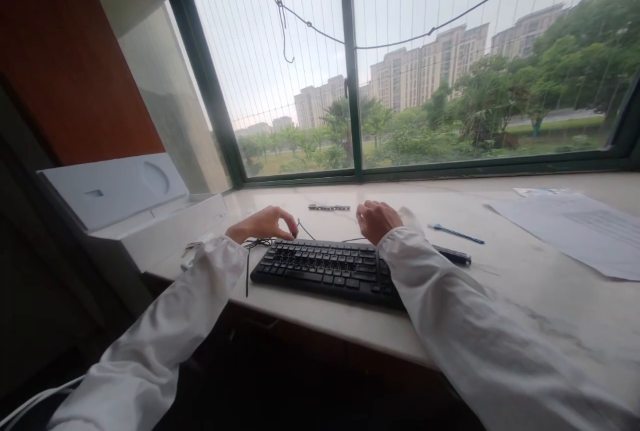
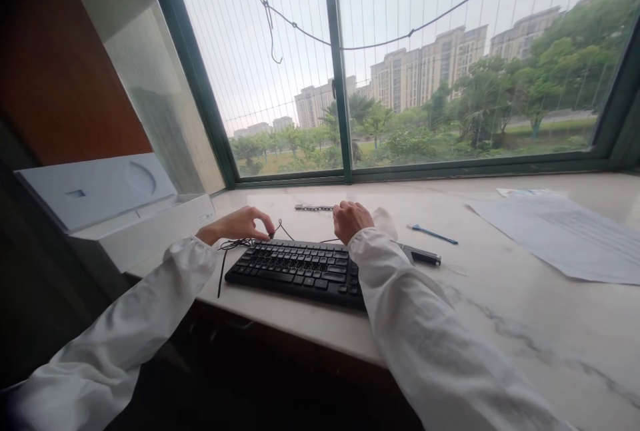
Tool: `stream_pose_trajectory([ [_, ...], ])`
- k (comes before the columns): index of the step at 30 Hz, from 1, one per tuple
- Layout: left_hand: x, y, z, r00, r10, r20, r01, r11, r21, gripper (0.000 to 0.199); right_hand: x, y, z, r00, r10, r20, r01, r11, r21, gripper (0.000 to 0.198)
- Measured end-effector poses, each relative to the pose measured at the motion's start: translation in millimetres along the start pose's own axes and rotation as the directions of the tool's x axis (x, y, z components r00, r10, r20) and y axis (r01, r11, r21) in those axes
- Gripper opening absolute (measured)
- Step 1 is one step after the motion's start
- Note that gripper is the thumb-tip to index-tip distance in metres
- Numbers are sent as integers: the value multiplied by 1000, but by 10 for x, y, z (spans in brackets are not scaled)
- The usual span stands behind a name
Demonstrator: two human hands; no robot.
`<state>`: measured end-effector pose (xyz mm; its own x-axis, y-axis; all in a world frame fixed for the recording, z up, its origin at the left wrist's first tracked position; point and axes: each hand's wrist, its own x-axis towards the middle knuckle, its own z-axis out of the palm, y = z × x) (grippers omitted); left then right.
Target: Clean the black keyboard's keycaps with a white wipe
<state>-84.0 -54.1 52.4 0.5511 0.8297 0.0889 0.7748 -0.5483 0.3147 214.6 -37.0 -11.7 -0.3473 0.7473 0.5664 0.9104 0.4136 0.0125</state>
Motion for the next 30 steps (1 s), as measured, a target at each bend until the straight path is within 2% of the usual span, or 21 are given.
stream_pose_trajectory([
  [3, -62, -38, 56, 992, -38, 123, 35, 999, 26, 20, 2, -10, 16, 1000, -14, 14, 14, 1000, 3, 30],
  [5, -75, -62, 100, 985, -58, 166, 51, 998, 43, 20, -1, -16, 17, 1000, -18, 15, 18, 1000, 5, 30],
  [15, -6, -163, 171, 973, -101, 209, 74, 989, 130, 26, -7, -10, 14, 998, -42, 44, 43, 999, -32, 28],
  [30, 146, -71, 204, 965, -128, 230, 82, 977, 199, 22, -5, -35, 13, 994, -24, 104, 28, 999, -39, 28],
])
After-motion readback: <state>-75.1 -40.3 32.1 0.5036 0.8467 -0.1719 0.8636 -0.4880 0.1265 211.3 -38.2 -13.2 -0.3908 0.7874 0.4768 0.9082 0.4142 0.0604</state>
